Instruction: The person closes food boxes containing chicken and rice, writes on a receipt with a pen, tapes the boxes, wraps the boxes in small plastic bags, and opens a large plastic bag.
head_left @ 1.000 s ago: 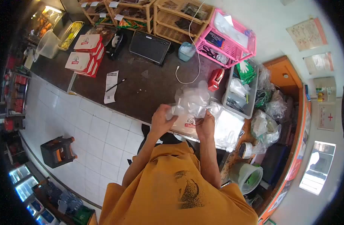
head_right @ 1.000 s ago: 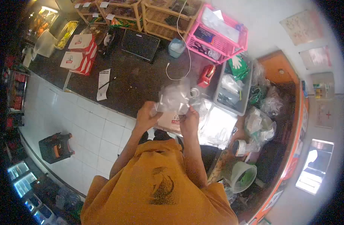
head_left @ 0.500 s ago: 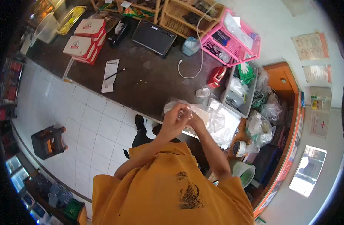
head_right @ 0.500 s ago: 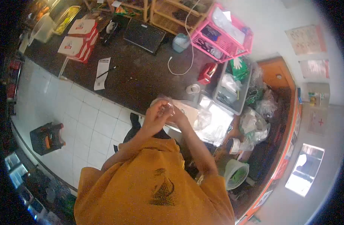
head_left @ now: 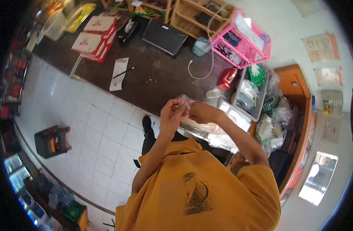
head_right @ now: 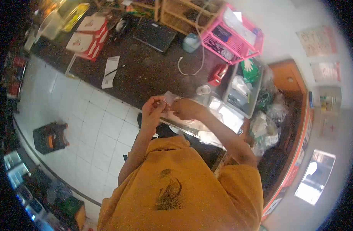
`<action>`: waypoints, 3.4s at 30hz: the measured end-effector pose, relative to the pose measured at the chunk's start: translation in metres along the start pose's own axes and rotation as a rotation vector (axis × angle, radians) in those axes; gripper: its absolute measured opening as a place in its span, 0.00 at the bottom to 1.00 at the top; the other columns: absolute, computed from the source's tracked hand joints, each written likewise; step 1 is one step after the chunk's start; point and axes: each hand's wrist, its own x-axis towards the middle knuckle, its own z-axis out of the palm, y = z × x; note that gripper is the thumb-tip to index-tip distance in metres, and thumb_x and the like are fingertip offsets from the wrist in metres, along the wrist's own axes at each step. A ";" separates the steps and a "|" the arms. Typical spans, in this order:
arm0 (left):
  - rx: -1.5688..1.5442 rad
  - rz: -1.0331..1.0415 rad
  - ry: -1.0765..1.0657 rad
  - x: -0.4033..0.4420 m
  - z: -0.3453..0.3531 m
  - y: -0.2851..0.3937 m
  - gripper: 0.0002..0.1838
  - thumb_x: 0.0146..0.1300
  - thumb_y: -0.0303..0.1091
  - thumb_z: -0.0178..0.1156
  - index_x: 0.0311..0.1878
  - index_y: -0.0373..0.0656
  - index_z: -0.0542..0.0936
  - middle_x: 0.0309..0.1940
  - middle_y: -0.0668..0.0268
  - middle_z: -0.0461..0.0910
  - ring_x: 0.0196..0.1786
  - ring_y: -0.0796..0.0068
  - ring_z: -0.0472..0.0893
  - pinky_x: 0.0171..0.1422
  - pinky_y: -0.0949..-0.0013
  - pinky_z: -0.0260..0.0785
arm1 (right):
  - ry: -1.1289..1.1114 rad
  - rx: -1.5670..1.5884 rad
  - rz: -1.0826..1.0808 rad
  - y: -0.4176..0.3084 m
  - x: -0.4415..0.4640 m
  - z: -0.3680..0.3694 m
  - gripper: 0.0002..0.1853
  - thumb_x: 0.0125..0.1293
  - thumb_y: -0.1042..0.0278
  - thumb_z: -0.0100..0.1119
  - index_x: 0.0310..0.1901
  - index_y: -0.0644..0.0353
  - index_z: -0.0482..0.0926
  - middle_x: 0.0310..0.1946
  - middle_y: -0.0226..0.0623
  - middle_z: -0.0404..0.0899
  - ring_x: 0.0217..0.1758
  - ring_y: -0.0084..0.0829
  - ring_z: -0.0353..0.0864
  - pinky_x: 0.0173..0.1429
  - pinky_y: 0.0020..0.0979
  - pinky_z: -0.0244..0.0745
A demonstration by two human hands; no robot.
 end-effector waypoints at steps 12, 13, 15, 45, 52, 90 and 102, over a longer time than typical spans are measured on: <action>0.242 -0.029 -0.239 0.009 0.034 0.027 0.25 0.70 0.24 0.61 0.69 0.40 0.68 0.49 0.56 0.85 0.46 0.72 0.86 0.50 0.70 0.79 | 1.230 -0.088 1.003 -0.025 -0.158 0.069 0.38 0.52 0.65 0.74 0.66 0.59 0.72 0.41 0.47 0.79 0.48 0.48 0.78 0.48 0.44 0.79; 0.259 -0.046 -0.248 0.009 0.036 0.029 0.25 0.70 0.24 0.61 0.69 0.40 0.68 0.49 0.56 0.85 0.46 0.72 0.86 0.50 0.70 0.79 | 1.180 0.066 1.148 -0.006 -0.151 0.089 0.40 0.52 0.65 0.75 0.68 0.61 0.69 0.38 0.48 0.81 0.42 0.49 0.80 0.46 0.43 0.78; 0.289 -0.061 -0.262 0.009 0.040 0.033 0.26 0.70 0.23 0.61 0.69 0.40 0.68 0.50 0.56 0.85 0.47 0.72 0.85 0.50 0.70 0.80 | 1.360 0.747 0.901 0.008 -0.154 0.093 0.43 0.56 0.73 0.71 0.73 0.64 0.59 0.29 0.47 0.83 0.35 0.40 0.87 0.44 0.34 0.79; 0.683 0.458 -1.218 0.053 0.049 -0.109 0.08 0.51 0.25 0.59 0.20 0.41 0.72 0.28 0.65 0.85 0.48 0.59 0.86 0.72 0.54 0.65 | 0.750 0.252 0.367 -0.113 -0.066 0.076 0.13 0.48 0.75 0.64 0.38 0.68 0.86 0.43 0.62 0.80 0.54 0.58 0.77 0.65 0.54 0.65; 0.608 0.353 -0.910 0.051 0.038 -0.089 0.13 0.49 0.25 0.63 0.16 0.43 0.69 0.16 0.65 0.74 0.27 0.62 0.81 0.41 0.61 0.73 | 1.040 0.636 0.254 -0.123 -0.198 0.031 0.20 0.63 0.73 0.67 0.57 0.65 0.81 0.45 0.48 0.85 0.60 0.40 0.82 0.63 0.38 0.75; 0.317 -0.066 -1.440 -0.045 0.119 0.209 0.24 0.75 0.33 0.49 0.17 0.42 0.65 0.13 0.64 0.62 0.15 0.60 0.64 0.21 0.62 0.58 | -0.110 2.416 -0.695 -0.041 -0.011 0.052 0.42 0.63 0.45 0.68 0.71 0.63 0.65 0.69 0.44 0.68 0.69 0.38 0.72 0.74 0.42 0.67; -0.092 0.335 -0.322 0.032 0.050 0.224 0.12 0.59 0.27 0.47 0.23 0.53 0.60 0.15 0.75 0.57 0.16 0.83 0.53 0.24 0.79 0.52 | 1.547 0.718 -0.534 -0.071 -0.141 -0.009 0.47 0.44 0.43 0.82 0.64 0.60 0.75 0.66 0.50 0.66 0.70 0.46 0.68 0.73 0.43 0.63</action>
